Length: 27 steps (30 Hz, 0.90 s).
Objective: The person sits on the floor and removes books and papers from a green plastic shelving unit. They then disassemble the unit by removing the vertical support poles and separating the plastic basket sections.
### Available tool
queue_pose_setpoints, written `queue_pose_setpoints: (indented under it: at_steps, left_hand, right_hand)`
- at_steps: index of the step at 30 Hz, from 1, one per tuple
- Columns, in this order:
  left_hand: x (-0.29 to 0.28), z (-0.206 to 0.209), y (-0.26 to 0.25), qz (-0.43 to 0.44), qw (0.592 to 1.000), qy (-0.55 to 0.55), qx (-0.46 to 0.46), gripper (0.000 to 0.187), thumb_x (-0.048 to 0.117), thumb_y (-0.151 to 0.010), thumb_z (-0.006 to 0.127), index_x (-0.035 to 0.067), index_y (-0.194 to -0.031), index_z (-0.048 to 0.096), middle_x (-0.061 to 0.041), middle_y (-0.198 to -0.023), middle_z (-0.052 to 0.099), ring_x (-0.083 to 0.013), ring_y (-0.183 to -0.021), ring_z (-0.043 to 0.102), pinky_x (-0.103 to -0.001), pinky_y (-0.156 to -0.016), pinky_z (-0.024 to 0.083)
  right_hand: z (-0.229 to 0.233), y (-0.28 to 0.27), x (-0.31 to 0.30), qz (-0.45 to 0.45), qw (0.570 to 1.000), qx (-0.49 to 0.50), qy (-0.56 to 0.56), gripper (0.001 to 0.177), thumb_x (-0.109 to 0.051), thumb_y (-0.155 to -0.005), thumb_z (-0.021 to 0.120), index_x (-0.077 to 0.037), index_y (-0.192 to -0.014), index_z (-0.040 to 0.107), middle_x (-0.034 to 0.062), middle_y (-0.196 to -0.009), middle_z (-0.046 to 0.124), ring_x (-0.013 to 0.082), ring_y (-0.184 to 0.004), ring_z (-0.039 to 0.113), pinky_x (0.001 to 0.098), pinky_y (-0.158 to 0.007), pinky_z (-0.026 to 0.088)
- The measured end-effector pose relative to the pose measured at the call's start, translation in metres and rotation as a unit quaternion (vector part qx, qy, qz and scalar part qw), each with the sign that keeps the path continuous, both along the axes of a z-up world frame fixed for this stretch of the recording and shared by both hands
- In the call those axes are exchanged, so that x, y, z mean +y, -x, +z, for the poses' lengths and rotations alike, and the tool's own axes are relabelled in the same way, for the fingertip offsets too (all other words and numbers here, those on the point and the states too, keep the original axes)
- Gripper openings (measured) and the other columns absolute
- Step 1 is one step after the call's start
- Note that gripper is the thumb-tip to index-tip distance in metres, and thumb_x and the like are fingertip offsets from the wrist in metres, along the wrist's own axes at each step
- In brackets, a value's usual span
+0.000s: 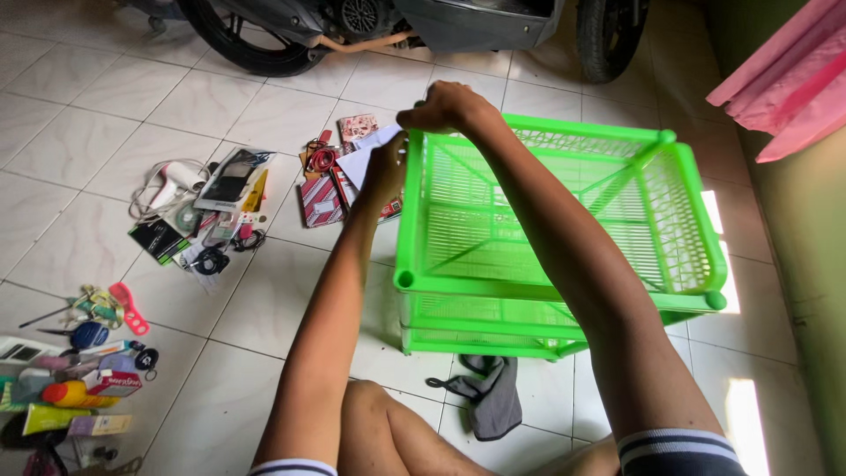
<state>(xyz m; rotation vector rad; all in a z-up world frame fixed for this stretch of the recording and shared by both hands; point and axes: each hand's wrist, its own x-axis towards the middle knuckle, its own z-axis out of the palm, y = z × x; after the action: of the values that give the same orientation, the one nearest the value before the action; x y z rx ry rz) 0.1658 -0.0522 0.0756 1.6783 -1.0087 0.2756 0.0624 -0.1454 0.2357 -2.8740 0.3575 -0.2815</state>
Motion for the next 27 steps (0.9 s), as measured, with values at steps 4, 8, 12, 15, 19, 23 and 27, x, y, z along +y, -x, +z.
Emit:
queue_pose_setpoints:
  at_steps: [4,8,12,15,19,23,27]
  left_hand:
    - [0.039,-0.060,0.060,0.024,0.993,0.116,0.027,0.047,0.034,-0.102,0.034,-0.005,-0.124,0.047,-0.023,-0.119,0.053,-0.0292,-0.110,0.049,-0.040,-0.091,0.039]
    - [0.088,-0.082,0.163,-0.131,0.968,0.115,0.179,0.060,0.047,-0.100,0.016,0.002,-0.103,0.056,-0.010,-0.089,0.061,-0.0165,-0.084,0.055,-0.032,-0.082,0.044]
    - [0.106,-0.060,0.203,-0.137,0.960,0.098,0.223,0.061,0.048,-0.100,0.016,0.004,-0.085,0.055,-0.005,-0.072,0.059,-0.0136,-0.069,0.053,-0.031,-0.068,0.043]
    - [0.094,-0.062,0.201,-0.098,0.944,0.109,0.295,0.062,0.048,-0.098,0.018,0.005,-0.074,0.054,-0.002,-0.060,0.055,-0.0121,-0.056,0.051,-0.029,-0.055,0.041]
    - [0.074,-0.086,0.192,-0.050,0.933,0.142,0.326,0.055,0.049,-0.095,0.023,0.007,-0.077,0.053,-0.002,-0.055,0.051,-0.0110,-0.048,0.046,-0.027,-0.044,0.034]
    - [0.069,-0.098,0.179,-0.106,0.912,0.203,0.340,0.063,0.054,-0.103,0.021,0.003,-0.084,0.052,-0.001,-0.054,0.043,-0.0100,-0.044,0.037,-0.025,-0.042,0.027]
    - [0.082,-0.074,0.202,-0.099,0.929,0.300,0.194,0.062,0.058,-0.100,0.026,0.004,-0.128,0.039,-0.009,-0.108,0.046,-0.0149,-0.093,0.048,-0.026,-0.077,0.040]
  right_hand:
    - [-0.016,-0.005,-0.009,0.028,0.999,0.016,-0.017,0.053,-0.056,-0.071,0.060,-0.006,-0.086,0.071,0.0229,-0.097,0.065,0.0347,-0.090,0.062,0.0427,-0.084,0.048]
    - [-0.023,0.015,0.001,0.092,0.987,-0.109,0.079,0.057,-0.052,-0.077,0.063,-0.003,-0.106,0.062,0.0239,-0.109,0.056,0.0381,-0.100,0.052,0.0477,-0.084,0.043]
    - [-0.027,0.098,0.047,0.302,0.934,-0.131,0.140,0.068,-0.052,-0.074,0.069,-0.007,-0.122,0.053,0.0157,-0.125,0.045,0.0351,-0.109,0.045,0.0430,-0.095,0.040]
    - [-0.038,0.169,0.079,0.354,0.909,-0.026,0.217,0.089,-0.058,-0.055,0.078,-0.006,-0.122,0.051,0.0181,-0.131,0.038,0.0362,-0.104,0.047,0.0444,-0.085,0.043]
    - [-0.052,0.200,0.096,0.319,0.919,0.001,0.230,0.064,-0.015,-0.066,0.068,-0.004,-0.126,0.048,0.0198,-0.140,0.031,0.0336,-0.091,0.059,0.0391,-0.072,0.053]
    - [-0.040,0.188,0.088,0.332,0.919,-0.023,0.214,0.054,-0.019,-0.073,0.071,-0.002,-0.120,0.049,0.0165,-0.133,0.038,0.0330,-0.090,0.063,0.0396,-0.072,0.053]
    - [-0.035,0.194,0.097,0.337,0.923,-0.021,0.184,0.068,-0.010,-0.063,0.074,-0.001,-0.123,0.043,0.0160,-0.138,0.032,0.0355,-0.081,0.063,0.0397,-0.066,0.053]
